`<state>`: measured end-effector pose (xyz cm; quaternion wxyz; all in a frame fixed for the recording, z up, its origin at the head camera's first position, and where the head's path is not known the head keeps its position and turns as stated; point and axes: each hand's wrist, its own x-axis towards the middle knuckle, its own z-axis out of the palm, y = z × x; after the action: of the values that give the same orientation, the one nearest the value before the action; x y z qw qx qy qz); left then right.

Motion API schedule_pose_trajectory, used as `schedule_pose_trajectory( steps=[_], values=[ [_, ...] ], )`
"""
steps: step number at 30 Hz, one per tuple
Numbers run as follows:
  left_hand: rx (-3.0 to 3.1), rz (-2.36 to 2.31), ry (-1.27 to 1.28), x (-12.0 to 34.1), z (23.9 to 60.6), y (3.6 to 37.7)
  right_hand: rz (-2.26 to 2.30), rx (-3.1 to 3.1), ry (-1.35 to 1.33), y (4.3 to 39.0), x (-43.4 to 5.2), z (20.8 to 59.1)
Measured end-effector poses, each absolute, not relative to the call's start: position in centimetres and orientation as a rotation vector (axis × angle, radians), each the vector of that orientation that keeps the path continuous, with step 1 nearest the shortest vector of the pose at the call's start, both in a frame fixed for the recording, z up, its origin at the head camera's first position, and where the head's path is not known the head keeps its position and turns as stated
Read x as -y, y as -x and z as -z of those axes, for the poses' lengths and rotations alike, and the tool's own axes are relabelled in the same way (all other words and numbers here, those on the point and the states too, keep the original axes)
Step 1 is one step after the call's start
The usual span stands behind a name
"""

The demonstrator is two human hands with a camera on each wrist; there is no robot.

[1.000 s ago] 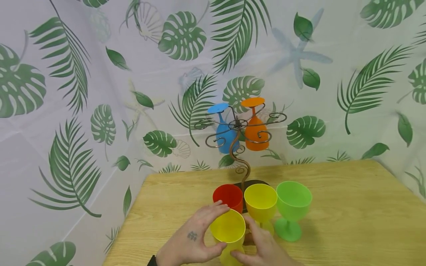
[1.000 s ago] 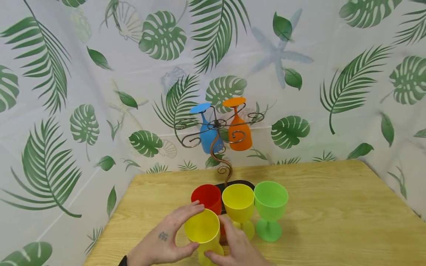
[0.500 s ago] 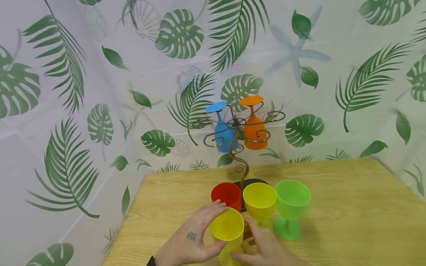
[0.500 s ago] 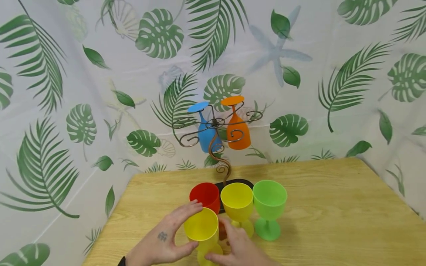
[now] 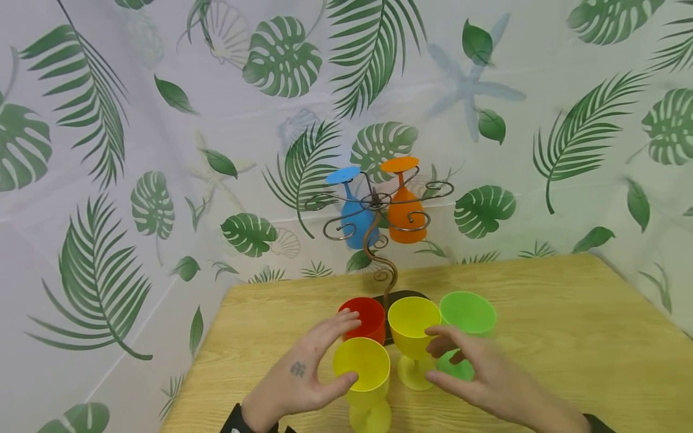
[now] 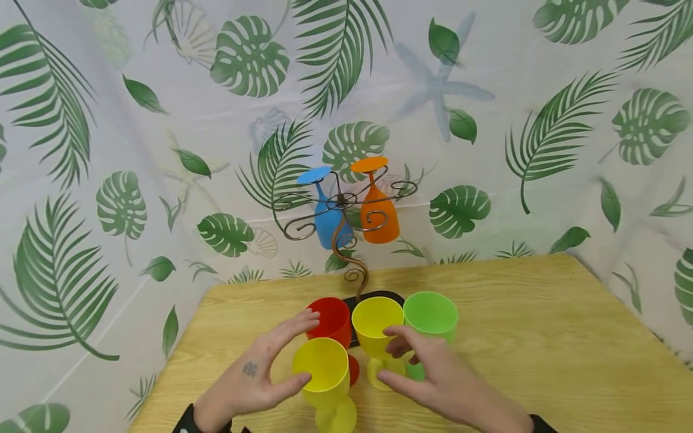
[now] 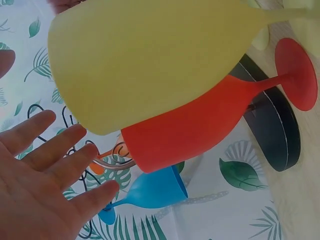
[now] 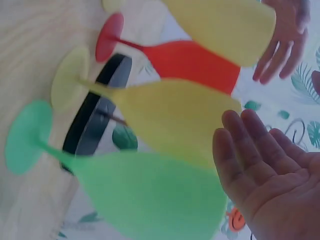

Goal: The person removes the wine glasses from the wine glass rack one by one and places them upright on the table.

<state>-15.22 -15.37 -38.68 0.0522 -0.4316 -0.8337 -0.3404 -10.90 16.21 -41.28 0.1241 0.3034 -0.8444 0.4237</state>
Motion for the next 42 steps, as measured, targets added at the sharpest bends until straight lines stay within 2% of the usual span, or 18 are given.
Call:
schedule_pose_trajectory(
  steps=[21,29,42],
  values=[
    [2.498,0.988,1.322,13.5,34.7,18.8,-0.835,2.41,-0.758,14.1,-20.0,37.4],
    [2.667,0.985,1.279,11.0,33.8,20.2,-0.803,2.559,-0.78,16.8,-21.5,36.0],
    [2.769,0.985,1.377,6.2,31.8,23.4,-0.752,2.71,-0.756,21.2,-21.5,33.8]
  ],
)
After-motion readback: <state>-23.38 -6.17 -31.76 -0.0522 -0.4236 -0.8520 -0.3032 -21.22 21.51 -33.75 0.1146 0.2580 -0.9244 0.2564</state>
